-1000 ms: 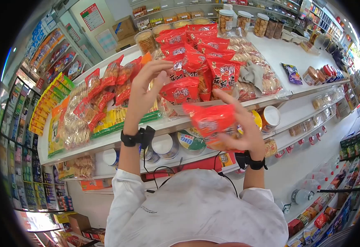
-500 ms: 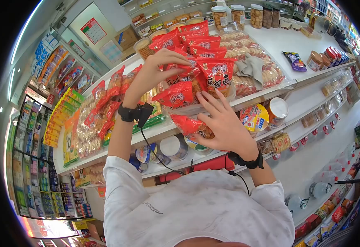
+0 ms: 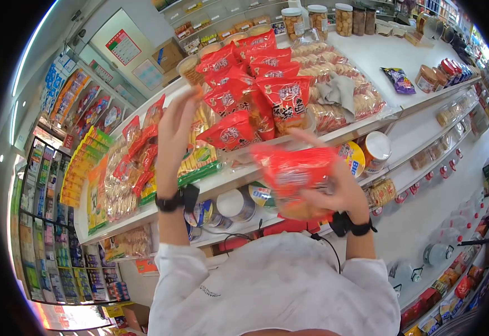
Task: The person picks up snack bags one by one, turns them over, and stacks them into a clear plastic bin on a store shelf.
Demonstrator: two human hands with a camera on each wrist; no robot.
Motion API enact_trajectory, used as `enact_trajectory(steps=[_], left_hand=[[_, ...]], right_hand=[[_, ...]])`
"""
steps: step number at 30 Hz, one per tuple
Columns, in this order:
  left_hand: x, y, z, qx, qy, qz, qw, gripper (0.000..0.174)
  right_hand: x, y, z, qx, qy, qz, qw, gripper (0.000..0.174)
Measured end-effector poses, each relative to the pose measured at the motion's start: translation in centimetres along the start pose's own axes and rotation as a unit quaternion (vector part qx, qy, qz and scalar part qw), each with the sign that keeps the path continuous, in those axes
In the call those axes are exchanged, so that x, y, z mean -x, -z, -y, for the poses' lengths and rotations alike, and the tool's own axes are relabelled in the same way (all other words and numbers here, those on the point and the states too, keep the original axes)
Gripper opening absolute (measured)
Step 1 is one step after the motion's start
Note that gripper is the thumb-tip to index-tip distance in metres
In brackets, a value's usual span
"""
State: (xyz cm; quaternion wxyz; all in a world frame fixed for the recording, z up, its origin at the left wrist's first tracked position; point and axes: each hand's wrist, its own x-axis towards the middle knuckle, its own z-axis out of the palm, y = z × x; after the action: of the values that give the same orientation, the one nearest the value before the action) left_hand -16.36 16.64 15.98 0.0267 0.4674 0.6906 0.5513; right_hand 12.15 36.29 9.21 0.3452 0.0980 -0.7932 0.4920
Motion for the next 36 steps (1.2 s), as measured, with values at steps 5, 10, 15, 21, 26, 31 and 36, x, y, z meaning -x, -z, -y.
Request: enact_trajectory(steps=[5,10,15,21,26,31,36], left_hand=[[5.6,-1.6,6.4,0.200,0.204,-0.117,0.951,0.046],[5.1,-4.4,11.1,0.286,0.252,-0.045,0.923,0.043],[5.1,-7.1,6.9,0.295,0.257,-0.075,0.917,0.035],[8.3,-8.9,3.8,0.176,0.175,-0.081,0.965,0.043],[11.9,-12.8,0.8,0.041,0.060,-0.121,0.990,0.064],[13.8,-13.7,0.0,0.075,0.062,-0.013,0.995,0.067],[13.2,-7.0,2.3,0.137,0.115,-0.143,0.973,0.043]], right_hand=[[4.8,0.1,-0.4,-0.334,-0.272,-0.334,0.838,0.058],[3.5,-2.6,-1.9,-0.319,-0.260,-0.309,0.857,0.048],[2.3,-3.3,-1.4,-0.301,-0.269,-0.316,0.858,0.048],[1.3,-3.2,-1.5,-0.302,-0.258,-0.313,0.863,0.053],[-2.1,-2.8,-2.5,-0.304,-0.284,-0.324,0.850,0.051],[-2.9,-1.6,-7.2,-0.133,-0.196,-0.320,0.918,0.057],[0.1,0.8,-7.4,-0.301,-0.186,-0.354,0.866,0.058]])
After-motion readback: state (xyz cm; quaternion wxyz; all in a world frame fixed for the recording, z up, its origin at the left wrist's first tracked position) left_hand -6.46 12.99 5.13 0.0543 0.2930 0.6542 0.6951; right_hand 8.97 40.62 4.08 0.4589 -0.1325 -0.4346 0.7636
